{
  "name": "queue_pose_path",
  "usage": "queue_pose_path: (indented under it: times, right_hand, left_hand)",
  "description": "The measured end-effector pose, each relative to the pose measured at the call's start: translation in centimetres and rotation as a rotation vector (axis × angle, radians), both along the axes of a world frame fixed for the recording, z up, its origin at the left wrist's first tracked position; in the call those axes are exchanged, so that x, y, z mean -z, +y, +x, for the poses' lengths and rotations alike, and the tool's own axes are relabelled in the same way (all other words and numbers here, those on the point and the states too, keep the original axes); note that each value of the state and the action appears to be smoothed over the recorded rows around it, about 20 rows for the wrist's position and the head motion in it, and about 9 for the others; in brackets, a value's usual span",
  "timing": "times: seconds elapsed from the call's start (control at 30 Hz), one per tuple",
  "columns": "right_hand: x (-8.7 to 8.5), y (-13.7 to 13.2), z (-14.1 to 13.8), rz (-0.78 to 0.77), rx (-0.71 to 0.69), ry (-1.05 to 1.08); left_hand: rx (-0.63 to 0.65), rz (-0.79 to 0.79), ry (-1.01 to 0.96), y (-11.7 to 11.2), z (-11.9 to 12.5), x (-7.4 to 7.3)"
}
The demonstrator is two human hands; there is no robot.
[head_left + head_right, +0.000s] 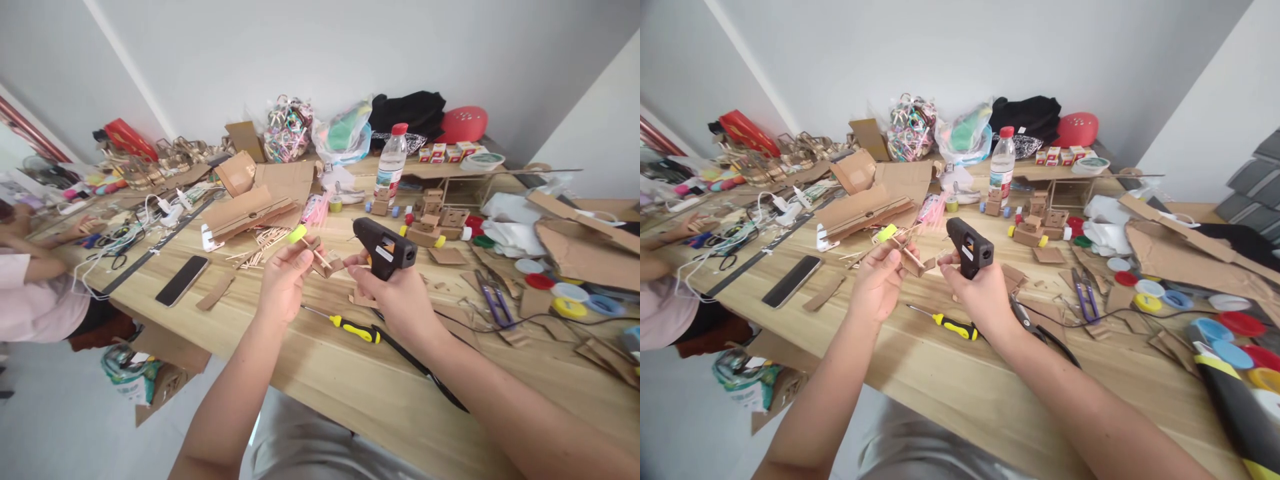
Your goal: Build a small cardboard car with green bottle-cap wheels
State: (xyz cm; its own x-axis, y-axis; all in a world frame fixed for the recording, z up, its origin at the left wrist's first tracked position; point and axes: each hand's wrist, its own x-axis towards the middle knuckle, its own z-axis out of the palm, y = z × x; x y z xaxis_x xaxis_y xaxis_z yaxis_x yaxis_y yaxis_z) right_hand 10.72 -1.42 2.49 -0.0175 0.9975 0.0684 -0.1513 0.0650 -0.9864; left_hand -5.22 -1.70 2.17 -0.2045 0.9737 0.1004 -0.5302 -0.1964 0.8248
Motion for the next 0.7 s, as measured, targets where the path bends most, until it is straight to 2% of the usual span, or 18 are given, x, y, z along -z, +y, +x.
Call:
queue_pose_path:
  times: [0.2,0.47,0.7]
  right_hand:
    - [-0.5,0.0,0.6,0.104,0.023,-0.098]
    - [-0.7,-0.4,0.3,0.085,0.02,-0.093]
    - [-1.0,-0.4,0.5,0.102,-0.001,-0.084]
  left_hand:
    - [-0.058,0.075,0.138,-0.6,0.7,-0.4]
    - [-0.076,0.127,0.292,-0.9,1.0,-0.5]
    - [-0.115,0.096,0.32,-1.0,1.2,-1.1]
